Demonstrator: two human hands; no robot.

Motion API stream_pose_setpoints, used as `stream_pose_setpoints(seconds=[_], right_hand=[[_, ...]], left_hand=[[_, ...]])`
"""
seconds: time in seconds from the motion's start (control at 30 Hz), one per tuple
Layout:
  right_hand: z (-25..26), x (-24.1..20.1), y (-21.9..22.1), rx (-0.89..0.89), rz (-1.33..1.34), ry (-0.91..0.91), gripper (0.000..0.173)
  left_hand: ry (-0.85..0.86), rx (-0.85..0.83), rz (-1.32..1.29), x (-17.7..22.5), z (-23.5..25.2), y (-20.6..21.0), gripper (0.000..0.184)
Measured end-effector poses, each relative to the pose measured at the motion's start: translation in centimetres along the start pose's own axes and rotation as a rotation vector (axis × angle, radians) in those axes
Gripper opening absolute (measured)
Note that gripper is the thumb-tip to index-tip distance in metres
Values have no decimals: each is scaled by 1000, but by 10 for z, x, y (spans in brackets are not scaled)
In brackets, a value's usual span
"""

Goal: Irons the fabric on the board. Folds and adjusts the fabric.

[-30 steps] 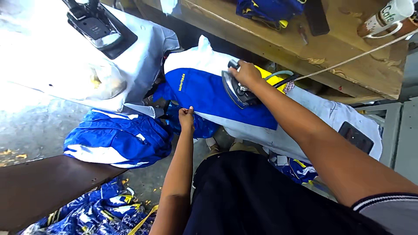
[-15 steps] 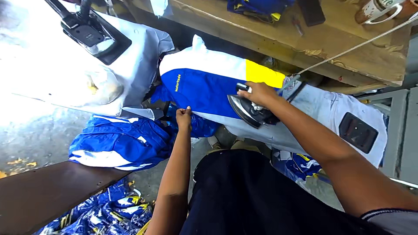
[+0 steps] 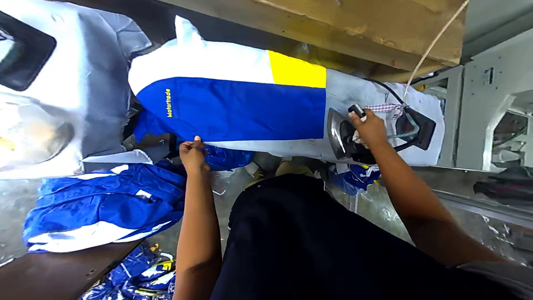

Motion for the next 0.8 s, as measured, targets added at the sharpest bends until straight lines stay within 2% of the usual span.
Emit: stream_pose_setpoints(seconds=[0.13,0.27,0.3,0.37,0.4,0.47,0.53,0.63,0.73,0.8], right_hand=[[42,27,-19,60,62,111,71],[71,41,-28,185,15,104,71],[68,36,-28,242,-49,41,65],[53,17,-17,385,-96,-224,48],[39,3,-4,403,-94,-349,45],[2,-24,38,297,-87,-518,41],[-23,-45,84,174,-49,-623,40],[-31,-66,123,174,-24,-724,41],[-19,-83,139,273,-46,-848,21],[-30,-107,130,199,-28,-887,18]], left_hand=[[11,12,8,0,0,0,23],[5,24,5,-2,2,1,19],[-5,31,-3,0,2,1,18],[-23,39,-18,7,3,2,17],[-29,42,-29,9,3,0,17],[-40,54,-81,15,-2,-2,15],[-14,42,-171,31,-8,1,12],[70,-14,-333,66,-15,5,10],[130,-77,-451,99,-13,1,14],[151,-77,-448,119,-5,-12,12]])
Point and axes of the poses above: each hand's wrist, its own z-axis towards the middle knuckle, its own y-axis out of the palm, x = y × z, the point moved 2 cm from there along z, towards the middle knuckle, and after that the axes turned 2 degrees about -z, right-handed, at the moved point
